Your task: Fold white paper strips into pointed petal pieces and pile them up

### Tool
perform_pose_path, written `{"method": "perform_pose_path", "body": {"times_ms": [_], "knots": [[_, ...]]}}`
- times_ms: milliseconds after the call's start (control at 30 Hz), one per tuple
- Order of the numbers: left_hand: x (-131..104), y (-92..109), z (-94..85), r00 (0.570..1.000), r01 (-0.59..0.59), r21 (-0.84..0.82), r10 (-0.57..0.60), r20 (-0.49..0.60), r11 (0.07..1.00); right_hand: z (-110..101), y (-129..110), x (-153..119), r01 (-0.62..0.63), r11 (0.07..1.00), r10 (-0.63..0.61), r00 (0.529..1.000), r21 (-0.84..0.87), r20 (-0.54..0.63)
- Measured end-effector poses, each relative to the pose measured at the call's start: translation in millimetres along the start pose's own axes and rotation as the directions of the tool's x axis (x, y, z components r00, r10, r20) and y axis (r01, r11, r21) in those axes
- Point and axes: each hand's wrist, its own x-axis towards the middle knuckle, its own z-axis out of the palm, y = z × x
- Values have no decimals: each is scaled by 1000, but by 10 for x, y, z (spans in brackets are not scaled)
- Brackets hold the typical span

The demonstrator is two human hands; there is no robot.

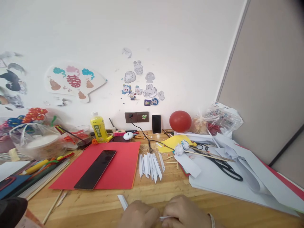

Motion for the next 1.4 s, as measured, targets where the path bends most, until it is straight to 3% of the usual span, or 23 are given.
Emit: {"method": "perform_pose_path", "body": {"times_ms": [167, 333, 600, 700, 1000, 1233, 1400], "knots": [[-10, -13, -140, 987, 134, -42, -129, 98, 990, -123, 31, -38, -77, 990, 83, 996, 114, -46], [52, -82, -365, 920, 312, -65, -285, 268, 948, -251, 75, -63, -154, 953, 172, 984, 262, -48], [41, -199, -350, 840, 531, -352, -426, 336, 771, -305, 81, -87, -243, 878, 287, 957, 411, -48], [30, -242, -343, 836, 542, -379, -435, 335, 750, -303, 118, -80, -283, 873, 337, 939, 397, -73], [25, -299, -279, 828, 555, -566, -467, 310, 609, -325, 156, -73, -276, 855, 337, 939, 439, -67], [50, -292, -350, 846, 526, -631, -430, 317, 571, -319, 154, -61, -214, 816, 265, 964, 536, -17], [50, -278, -372, 845, 522, -662, -429, 319, 538, -313, 168, -55, -290, 827, 359, 932, 482, -56]]}}
